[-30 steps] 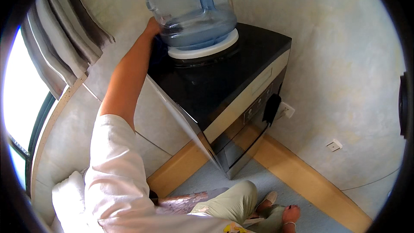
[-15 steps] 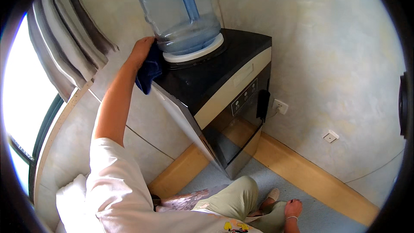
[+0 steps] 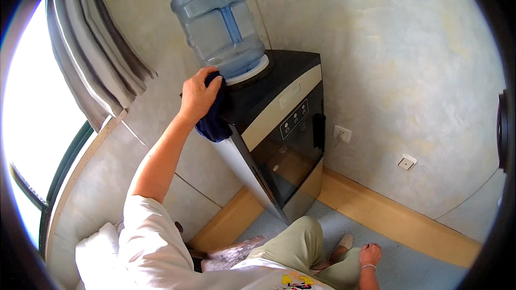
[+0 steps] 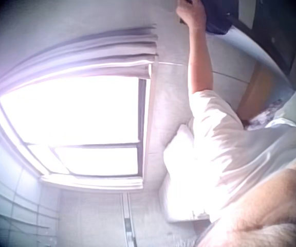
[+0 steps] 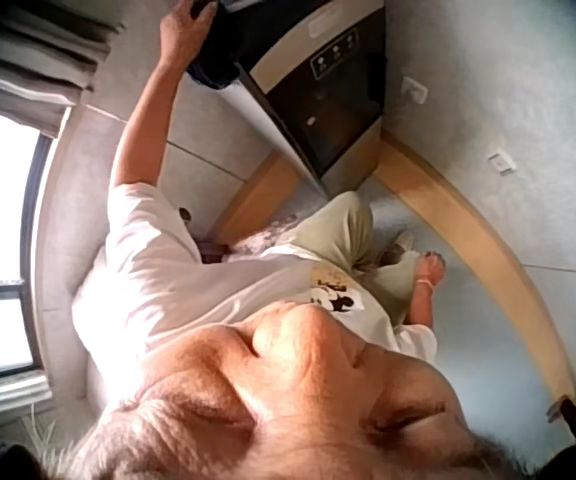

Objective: The person kneels on the floor and wipes the exterior surfaces of a water dispenser using a blue cloth. They clean the front panel, the side, the top surface, and the area around the water bottle.

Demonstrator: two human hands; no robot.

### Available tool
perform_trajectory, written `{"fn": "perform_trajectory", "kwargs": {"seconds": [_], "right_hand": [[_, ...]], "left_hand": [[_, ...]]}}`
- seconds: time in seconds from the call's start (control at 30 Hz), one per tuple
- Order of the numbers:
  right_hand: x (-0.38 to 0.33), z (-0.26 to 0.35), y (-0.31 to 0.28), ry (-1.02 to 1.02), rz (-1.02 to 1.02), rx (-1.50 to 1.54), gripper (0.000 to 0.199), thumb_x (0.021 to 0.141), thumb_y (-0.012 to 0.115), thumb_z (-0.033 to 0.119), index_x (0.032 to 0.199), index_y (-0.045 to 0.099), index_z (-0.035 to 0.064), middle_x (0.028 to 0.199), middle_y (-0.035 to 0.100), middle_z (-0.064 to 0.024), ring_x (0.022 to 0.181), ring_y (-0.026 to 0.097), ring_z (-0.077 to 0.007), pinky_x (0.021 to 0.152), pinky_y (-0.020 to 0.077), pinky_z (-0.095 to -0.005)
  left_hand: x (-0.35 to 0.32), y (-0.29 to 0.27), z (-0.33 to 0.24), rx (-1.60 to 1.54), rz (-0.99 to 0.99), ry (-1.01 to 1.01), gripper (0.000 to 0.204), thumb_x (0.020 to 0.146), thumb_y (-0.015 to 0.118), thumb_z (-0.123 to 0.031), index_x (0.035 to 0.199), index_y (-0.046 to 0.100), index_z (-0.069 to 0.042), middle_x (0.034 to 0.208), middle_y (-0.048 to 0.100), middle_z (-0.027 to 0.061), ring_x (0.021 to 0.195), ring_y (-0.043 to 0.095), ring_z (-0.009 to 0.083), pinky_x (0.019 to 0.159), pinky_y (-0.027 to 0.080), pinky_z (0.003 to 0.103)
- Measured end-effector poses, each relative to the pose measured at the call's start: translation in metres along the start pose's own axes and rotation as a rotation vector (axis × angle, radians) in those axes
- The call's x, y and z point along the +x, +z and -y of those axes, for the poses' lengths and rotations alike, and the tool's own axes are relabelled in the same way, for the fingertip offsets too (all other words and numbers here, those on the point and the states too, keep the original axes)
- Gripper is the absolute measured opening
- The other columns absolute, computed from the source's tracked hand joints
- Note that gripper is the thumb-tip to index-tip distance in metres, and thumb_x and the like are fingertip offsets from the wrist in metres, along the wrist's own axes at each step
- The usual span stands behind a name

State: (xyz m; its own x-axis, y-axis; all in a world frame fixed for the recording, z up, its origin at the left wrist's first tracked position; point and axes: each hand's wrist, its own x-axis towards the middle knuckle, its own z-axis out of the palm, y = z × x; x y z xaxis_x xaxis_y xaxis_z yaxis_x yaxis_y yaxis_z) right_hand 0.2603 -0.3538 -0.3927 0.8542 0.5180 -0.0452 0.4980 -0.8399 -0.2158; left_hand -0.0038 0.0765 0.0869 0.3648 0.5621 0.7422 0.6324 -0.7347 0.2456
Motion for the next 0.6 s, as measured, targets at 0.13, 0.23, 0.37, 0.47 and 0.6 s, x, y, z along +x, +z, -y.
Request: {"fn": "perform_trajectory", "kwargs": {"seconds": [0.13,0.23,0.37,0.47,0.6], "right_hand": [[0.001,-0.003,0.005,-0.012,-0.036,0.000,0.023,0.074,0.055,0.020,0.074,0.066,-0.0002,0.081,0.062,-0.0168,0.082,0.058,-0.0326,0.075,0.0467,-0.0422],[0.002,-0.004,0.009,-0.021,-0.027,-0.012,0.022,0.074,0.055,0.020,0.075,0.066,0.0002,0.084,0.062,-0.0169,0.083,0.057,-0.0321,0.075,0.0467,-0.0426],[0.002,0.001,0.002,-0.003,0.023,-0.033,0.023,0.074,0.055,0.020,0.077,0.066,0.0006,0.088,0.061,-0.0166,0.085,0.057,-0.0320,0.076,0.0464,-0.0426],[0.002,0.000,0.002,-0.002,0.018,-0.058,0.023,0.074,0.055,0.021,0.076,0.066,0.0010,0.086,0.062,-0.0165,0.084,0.057,-0.0314,0.077,0.0462,-0.0414],[0.003,-0.001,0.003,-0.004,0.030,-0.033,0.022,0.074,0.055,0.021,0.076,0.066,0.0019,0.084,0.062,-0.0165,0.084,0.057,-0.0308,0.077,0.0461,-0.0401]], "left_hand": [[0.000,0.000,-0.014,0.017,0.107,0.206,0.033,0.081,0.056,-0.020,0.110,0.056,-0.004,0.095,0.061,0.0206,0.089,0.057,0.0384,0.080,0.045,0.040],[0.003,-0.003,-0.018,0.082,0.219,0.295,0.034,0.081,0.055,-0.017,0.113,0.054,-0.005,0.092,0.060,0.0203,0.089,0.055,0.0363,0.079,0.044,0.041],[0.011,0.005,-0.026,0.027,0.316,0.455,0.035,0.081,0.055,-0.015,0.114,0.053,-0.003,0.092,0.059,0.0214,0.092,0.054,0.0359,0.081,0.044,0.040],[0.021,0.019,-0.030,-0.069,0.346,0.643,0.035,0.081,0.055,-0.014,0.115,0.053,-0.003,0.098,0.059,0.0198,0.096,0.053,0.0352,0.083,0.044,0.040],[0.037,0.036,-0.038,0.035,0.450,0.707,0.043,0.083,0.052,-0.013,0.125,0.046,-0.005,0.115,0.052,0.0212,0.107,0.048,0.0357,0.094,0.038,0.041]]}}
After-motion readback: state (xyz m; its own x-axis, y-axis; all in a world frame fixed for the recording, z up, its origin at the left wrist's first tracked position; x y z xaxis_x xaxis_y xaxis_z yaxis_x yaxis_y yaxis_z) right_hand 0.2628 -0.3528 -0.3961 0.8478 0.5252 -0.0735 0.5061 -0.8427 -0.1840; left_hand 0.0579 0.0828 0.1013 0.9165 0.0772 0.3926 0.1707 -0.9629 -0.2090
